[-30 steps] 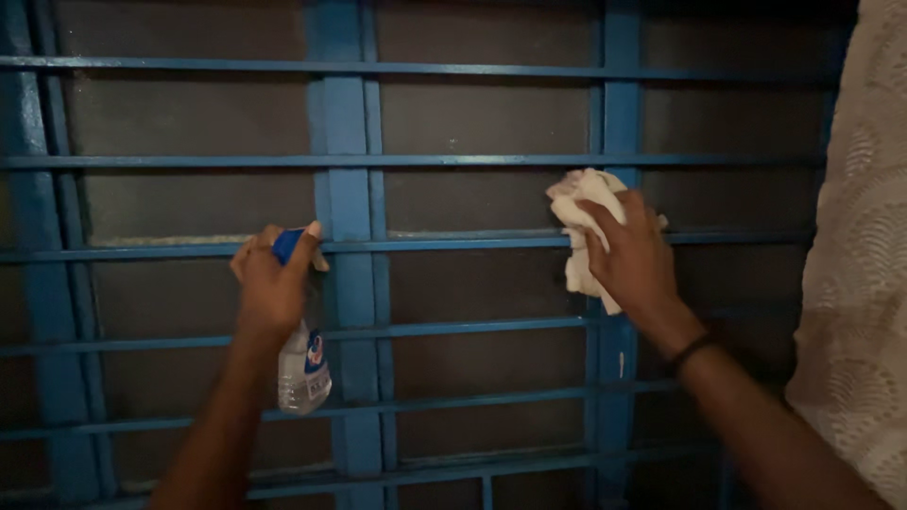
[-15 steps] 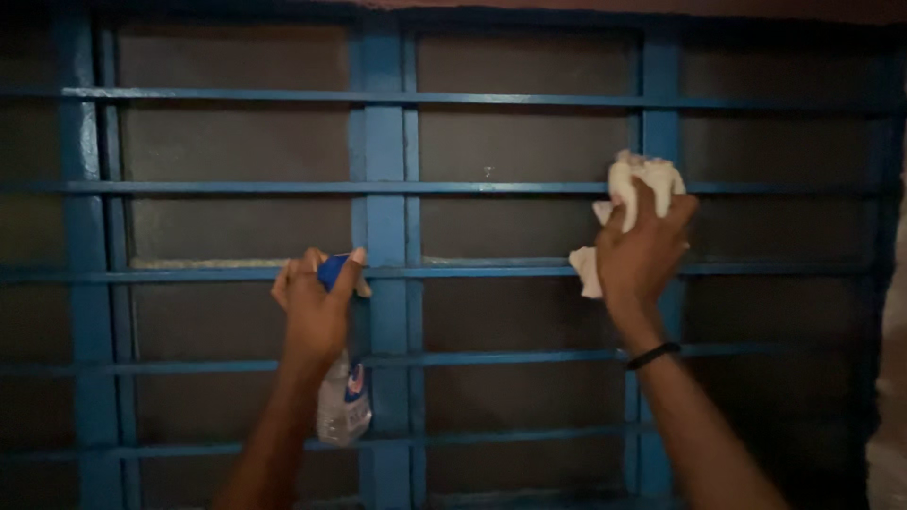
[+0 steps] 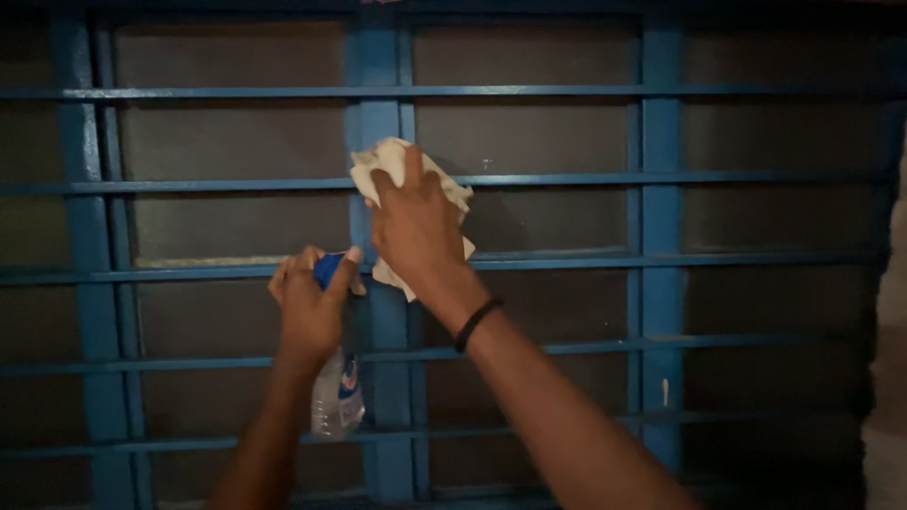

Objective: The person cleans a set of metal window bars by spraying a liquid from a bottle and wiping the surfaces with a cloth.

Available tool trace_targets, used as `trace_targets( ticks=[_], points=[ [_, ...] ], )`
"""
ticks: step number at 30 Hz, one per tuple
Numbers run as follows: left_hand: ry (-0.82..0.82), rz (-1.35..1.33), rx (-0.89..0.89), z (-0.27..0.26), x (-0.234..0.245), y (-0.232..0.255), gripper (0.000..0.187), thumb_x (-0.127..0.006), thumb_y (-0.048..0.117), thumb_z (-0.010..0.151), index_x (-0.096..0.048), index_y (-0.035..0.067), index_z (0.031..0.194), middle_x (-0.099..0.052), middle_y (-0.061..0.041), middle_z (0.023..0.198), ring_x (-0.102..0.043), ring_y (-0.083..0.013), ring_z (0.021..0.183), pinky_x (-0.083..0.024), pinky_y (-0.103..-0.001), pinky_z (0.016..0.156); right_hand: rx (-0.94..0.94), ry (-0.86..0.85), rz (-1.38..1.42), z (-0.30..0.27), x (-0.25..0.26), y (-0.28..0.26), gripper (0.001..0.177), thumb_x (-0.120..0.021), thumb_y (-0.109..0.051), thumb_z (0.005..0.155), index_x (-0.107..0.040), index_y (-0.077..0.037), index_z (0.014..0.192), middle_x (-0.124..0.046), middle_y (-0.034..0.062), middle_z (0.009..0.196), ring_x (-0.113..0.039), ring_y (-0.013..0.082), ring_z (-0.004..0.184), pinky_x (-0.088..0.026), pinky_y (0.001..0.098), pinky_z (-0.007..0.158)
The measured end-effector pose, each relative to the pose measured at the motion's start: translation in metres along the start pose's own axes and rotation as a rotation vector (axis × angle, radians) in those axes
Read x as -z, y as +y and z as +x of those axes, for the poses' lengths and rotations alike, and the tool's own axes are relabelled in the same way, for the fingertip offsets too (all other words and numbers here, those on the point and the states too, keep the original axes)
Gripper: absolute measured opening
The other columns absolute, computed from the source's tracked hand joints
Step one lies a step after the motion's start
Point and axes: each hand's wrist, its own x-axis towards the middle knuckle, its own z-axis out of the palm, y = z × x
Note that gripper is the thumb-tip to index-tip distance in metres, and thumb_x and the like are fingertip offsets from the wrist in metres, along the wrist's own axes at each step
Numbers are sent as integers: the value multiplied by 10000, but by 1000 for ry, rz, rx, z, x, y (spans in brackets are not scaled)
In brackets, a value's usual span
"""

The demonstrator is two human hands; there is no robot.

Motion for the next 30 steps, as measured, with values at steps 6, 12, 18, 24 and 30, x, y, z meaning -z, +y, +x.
trace_targets(
  ticks=[6,12,18,24,30],
  points=[
    [-29,-51,166,-2,3,9,427,-619,496,946,-639,79,855,-570,-151,994,-343,-357,1190,-329,-573,1002,74,-187,-197,-3,31,51,478,-737,-270,840,-662,-199,1307,-402,220,1468,-580,388,1189,-595,477,840],
    [-34,2,106,-2,6,9,388,-632,494,957,-642,111,895,-575,-167,1008,-369,-370,1166,-334,-598,1018,54,18,-482,-54,87,146,479,-699,-236,859,-658,-229,1336,-451,167,1473,-558,373,1289,-592,427,900],
    [-15,-166,180,-6,1,11,391,-644,468,934,-595,91,846,-495,-122,1054,-323,-343,1192,-367,-575,942,-212,53,-295,-80,132,216,399,-646,-149,971,-682,-134,1369,-545,181,1373,-640,350,1117,-583,482,866],
    [26,-121,51,-5,-5,6,452,-637,466,988,-574,73,773,-525,-154,979,-430,-336,1127,-383,-524,1052,-376,185,-363,-66,95,192,359,-664,-194,984,-701,-75,1320,-551,232,1312,-655,382,1029,-596,487,789],
    [4,-101,116,-1,-8,2,445,-625,483,991,-542,88,804,-499,-148,972,-402,-349,1076,-359,-554,968,-235,213,-447,-36,30,118,454,-698,-221,848,-690,-98,1285,-508,262,1382,-628,384,1118,-582,535,771]
  ],
)
